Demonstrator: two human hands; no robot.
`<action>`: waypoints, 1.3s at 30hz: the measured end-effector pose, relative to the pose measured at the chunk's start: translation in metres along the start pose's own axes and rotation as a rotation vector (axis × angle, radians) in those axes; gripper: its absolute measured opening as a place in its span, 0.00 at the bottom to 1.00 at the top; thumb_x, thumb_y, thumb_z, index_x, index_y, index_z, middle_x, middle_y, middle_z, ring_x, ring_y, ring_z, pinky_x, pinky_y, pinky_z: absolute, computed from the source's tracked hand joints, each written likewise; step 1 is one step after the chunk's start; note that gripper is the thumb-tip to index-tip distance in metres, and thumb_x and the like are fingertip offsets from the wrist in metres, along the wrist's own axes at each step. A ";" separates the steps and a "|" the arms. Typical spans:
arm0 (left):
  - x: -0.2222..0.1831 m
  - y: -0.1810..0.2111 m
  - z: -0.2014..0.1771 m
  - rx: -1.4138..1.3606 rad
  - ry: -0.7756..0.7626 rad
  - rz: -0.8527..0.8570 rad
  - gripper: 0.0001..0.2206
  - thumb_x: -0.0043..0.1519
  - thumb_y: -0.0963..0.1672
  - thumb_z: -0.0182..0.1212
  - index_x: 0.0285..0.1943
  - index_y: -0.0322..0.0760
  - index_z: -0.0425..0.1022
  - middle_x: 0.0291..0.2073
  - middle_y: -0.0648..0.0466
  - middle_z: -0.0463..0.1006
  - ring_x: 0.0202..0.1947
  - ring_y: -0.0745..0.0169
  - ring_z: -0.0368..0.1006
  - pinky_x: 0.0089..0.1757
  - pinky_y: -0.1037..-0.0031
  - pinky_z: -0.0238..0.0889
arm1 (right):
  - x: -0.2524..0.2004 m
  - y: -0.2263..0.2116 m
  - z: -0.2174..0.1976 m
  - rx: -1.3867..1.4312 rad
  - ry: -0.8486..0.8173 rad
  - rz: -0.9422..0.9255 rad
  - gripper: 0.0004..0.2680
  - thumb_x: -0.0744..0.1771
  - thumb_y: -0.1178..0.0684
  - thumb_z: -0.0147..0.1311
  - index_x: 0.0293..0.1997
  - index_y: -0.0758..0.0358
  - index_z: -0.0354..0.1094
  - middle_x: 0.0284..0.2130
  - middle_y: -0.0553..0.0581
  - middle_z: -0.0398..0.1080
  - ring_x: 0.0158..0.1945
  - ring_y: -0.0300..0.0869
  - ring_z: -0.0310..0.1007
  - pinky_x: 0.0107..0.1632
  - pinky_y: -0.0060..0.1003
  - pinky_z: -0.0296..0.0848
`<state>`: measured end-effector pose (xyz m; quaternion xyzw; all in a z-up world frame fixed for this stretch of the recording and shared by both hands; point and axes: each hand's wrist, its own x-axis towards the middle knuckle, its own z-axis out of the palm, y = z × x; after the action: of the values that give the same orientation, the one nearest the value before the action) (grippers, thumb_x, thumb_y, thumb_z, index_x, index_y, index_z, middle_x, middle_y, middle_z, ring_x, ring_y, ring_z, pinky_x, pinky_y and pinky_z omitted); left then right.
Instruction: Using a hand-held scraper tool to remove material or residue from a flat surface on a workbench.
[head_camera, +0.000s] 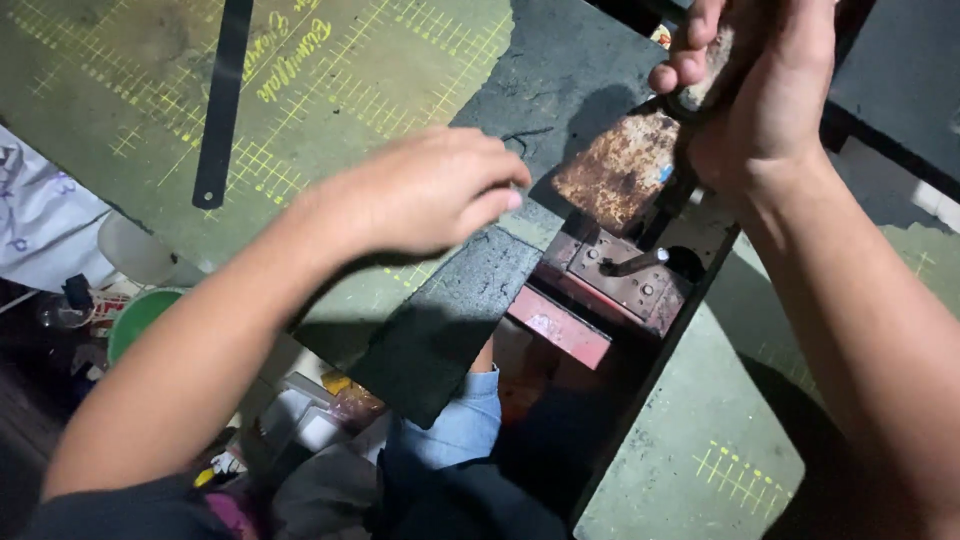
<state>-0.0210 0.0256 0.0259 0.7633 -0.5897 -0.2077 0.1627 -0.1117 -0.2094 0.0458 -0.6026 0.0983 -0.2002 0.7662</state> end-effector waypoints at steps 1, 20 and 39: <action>-0.004 0.006 0.004 0.071 -0.013 -0.036 0.16 0.70 0.48 0.49 0.62 0.40 0.74 0.53 0.49 0.79 0.55 0.55 0.72 0.59 0.54 0.62 | 0.000 0.002 -0.003 -0.016 0.008 0.002 0.14 0.62 0.33 0.53 0.29 0.52 0.66 0.26 0.44 0.66 0.26 0.30 0.61 0.40 0.30 0.71; -0.028 0.002 0.066 0.513 0.514 0.350 0.20 0.63 0.57 0.67 0.32 0.40 0.80 0.42 0.52 0.83 0.45 0.57 0.72 0.49 0.59 0.57 | 0.000 0.018 0.000 0.190 -0.017 0.030 0.12 0.65 0.39 0.52 0.29 0.54 0.59 0.23 0.47 0.57 0.20 0.32 0.49 0.31 0.32 0.58; -0.035 -0.012 0.007 -0.175 0.296 -0.085 0.14 0.67 0.51 0.54 0.51 0.42 0.78 0.38 0.58 0.81 0.39 0.66 0.75 0.43 0.69 0.69 | 0.010 0.040 0.041 0.131 -0.085 0.041 0.14 0.68 0.37 0.48 0.52 0.53 0.58 0.25 0.53 0.66 0.21 0.36 0.61 0.22 0.30 0.60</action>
<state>-0.0221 0.0620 0.0184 0.7928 -0.5062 -0.1504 0.3045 -0.0790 -0.1701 0.0183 -0.5569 0.0649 -0.1646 0.8115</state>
